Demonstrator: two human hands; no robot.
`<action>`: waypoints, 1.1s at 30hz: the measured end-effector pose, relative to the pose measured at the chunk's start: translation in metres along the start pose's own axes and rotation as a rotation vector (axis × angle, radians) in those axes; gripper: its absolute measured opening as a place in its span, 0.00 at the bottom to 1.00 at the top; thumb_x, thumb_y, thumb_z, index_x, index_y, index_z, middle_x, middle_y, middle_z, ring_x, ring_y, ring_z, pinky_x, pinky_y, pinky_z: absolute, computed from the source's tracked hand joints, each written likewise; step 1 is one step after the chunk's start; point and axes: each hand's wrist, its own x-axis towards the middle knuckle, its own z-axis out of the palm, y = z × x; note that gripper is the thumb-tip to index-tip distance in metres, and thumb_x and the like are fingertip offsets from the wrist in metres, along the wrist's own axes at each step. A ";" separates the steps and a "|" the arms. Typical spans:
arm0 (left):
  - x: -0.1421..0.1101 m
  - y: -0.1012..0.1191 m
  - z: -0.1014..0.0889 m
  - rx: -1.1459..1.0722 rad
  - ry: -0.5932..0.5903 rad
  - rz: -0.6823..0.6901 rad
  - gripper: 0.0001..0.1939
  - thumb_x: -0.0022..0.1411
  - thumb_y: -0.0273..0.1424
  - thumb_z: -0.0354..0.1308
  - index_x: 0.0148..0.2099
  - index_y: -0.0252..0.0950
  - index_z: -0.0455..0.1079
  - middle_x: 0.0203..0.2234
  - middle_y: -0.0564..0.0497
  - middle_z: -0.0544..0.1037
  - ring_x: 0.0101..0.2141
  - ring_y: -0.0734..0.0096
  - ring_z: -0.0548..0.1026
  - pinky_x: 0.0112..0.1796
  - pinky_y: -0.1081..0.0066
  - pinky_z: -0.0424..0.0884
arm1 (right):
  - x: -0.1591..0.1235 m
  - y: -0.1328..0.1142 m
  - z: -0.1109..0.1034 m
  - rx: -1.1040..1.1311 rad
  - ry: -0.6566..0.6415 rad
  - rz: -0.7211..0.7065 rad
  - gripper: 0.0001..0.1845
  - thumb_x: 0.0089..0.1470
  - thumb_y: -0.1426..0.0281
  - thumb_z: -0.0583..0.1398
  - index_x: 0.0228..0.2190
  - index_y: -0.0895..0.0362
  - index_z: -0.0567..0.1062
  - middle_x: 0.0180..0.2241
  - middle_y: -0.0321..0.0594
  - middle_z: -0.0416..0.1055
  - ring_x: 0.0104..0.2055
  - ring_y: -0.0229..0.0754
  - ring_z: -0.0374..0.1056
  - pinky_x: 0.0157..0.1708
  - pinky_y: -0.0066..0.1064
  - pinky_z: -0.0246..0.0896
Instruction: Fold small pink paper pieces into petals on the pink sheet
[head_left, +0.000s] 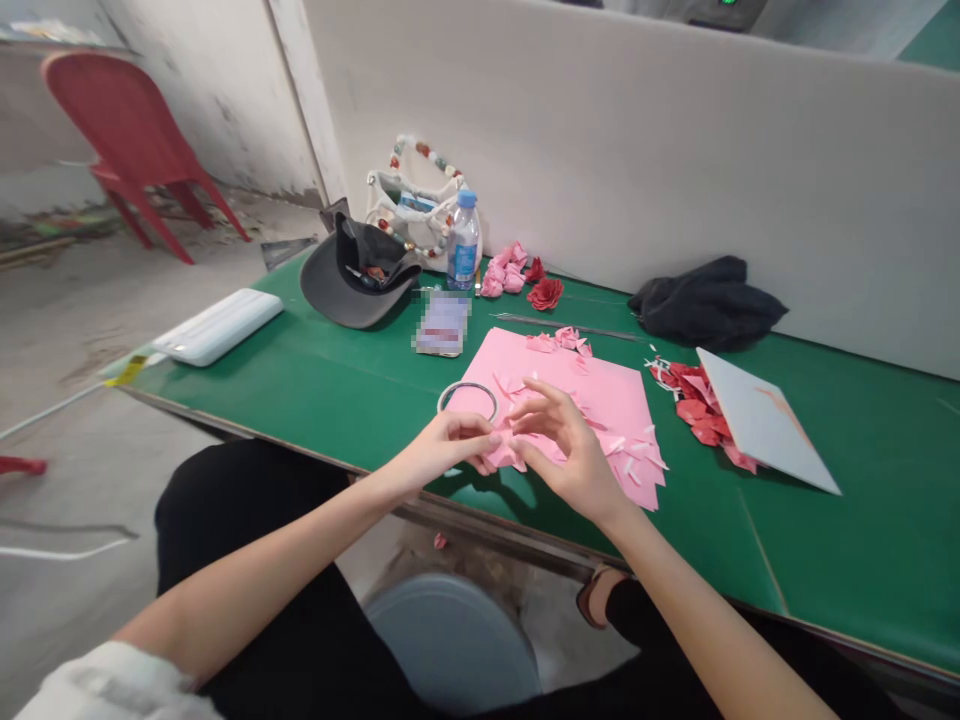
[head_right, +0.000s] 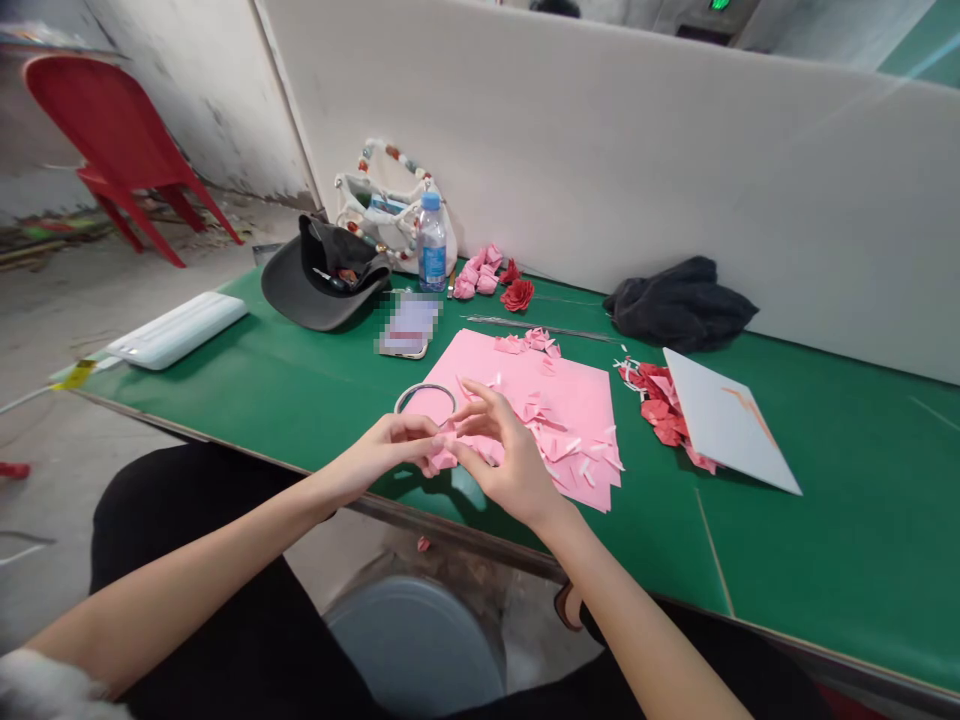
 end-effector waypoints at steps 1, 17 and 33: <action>0.000 -0.001 0.000 0.026 -0.008 -0.002 0.14 0.54 0.37 0.63 0.33 0.29 0.73 0.25 0.48 0.76 0.25 0.74 0.74 0.30 0.72 0.72 | 0.000 0.002 0.001 0.004 0.011 0.022 0.32 0.51 0.71 0.61 0.56 0.48 0.58 0.44 0.40 0.68 0.39 0.38 0.70 0.44 0.37 0.67; 0.003 -0.010 -0.002 0.089 0.070 0.030 0.16 0.54 0.40 0.62 0.38 0.30 0.76 0.24 0.50 0.74 0.23 0.74 0.71 0.29 0.72 0.70 | 0.008 0.010 -0.005 0.222 0.179 0.258 0.10 0.47 0.63 0.65 0.31 0.55 0.74 0.40 0.40 0.72 0.43 0.42 0.69 0.44 0.35 0.66; 0.001 -0.009 -0.004 0.185 0.096 0.077 0.17 0.57 0.41 0.57 0.38 0.31 0.77 0.25 0.50 0.73 0.24 0.76 0.67 0.26 0.75 0.64 | 0.006 0.000 -0.002 0.352 0.098 0.396 0.10 0.45 0.63 0.66 0.28 0.56 0.77 0.40 0.41 0.74 0.41 0.42 0.71 0.44 0.37 0.67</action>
